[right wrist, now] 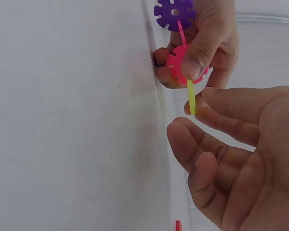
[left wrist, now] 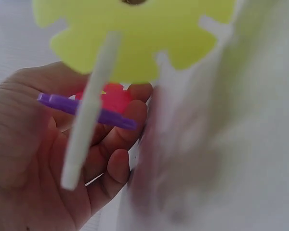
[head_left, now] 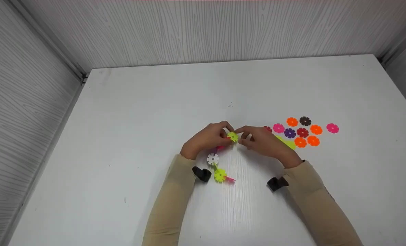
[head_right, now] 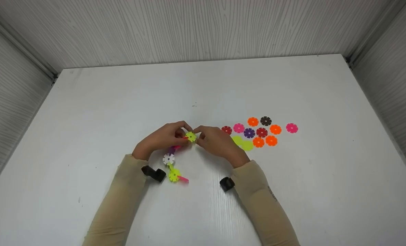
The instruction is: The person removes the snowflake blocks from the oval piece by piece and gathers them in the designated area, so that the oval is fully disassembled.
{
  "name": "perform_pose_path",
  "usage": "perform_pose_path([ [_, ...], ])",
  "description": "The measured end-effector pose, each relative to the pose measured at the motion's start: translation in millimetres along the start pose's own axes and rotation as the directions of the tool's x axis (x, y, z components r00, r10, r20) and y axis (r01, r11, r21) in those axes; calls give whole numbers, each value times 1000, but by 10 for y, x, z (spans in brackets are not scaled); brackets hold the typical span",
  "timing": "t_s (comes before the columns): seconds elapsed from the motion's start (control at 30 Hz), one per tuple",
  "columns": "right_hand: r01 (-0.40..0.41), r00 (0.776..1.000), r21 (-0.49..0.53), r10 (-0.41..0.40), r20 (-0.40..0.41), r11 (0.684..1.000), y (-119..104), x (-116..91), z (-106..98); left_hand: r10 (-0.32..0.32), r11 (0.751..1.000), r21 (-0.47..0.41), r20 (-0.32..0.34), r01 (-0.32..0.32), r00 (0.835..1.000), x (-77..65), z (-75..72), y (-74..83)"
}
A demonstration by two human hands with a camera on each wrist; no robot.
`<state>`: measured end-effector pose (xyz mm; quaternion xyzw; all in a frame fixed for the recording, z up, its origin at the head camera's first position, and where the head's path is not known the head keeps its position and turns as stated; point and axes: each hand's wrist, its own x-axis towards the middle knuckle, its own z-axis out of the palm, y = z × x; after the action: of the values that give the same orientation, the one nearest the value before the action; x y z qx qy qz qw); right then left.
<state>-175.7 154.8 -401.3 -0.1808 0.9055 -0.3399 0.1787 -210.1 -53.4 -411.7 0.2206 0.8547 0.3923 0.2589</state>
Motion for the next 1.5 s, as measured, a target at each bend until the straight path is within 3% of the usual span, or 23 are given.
perform_pose_path([
  [0.3, 5, 1000, -1, -5, -24, 1000, -1, 2, 18, 5, 1000, 13, -22, -5, 1000, 18, 3, 15],
  [0.47, 37, 998, 13, -37, -42, 999, -1, 5, 33, 10, 997, 76, -59, -5, 998, 32, 4, 23],
  [0.67, 43, 996, -37, -45, -71, 998, -15, 6, 51, 28, 993, 118, -90, -17, 996, 41, 11, 29],
  [0.9, 13, 995, -86, -21, -93, 996, -17, 6, 41, 0, 988, 151, -121, 18, 993, 21, 15, 24],
  [1.03, 11, 994, -98, -21, -106, 995, 17, 11, 23, -6, 989, 147, -123, 24, 992, 19, 15, 31],
  [1.27, 7, 996, -59, -13, -94, 998, 29, 19, 18, 57, 984, 173, -136, -33, 989, 35, 24, 40],
  [1.5, -1, 997, -55, -3, -72, 998, 25, 20, 2, 47, 986, 167, -121, -26, 991, 27, 18, 25],
])
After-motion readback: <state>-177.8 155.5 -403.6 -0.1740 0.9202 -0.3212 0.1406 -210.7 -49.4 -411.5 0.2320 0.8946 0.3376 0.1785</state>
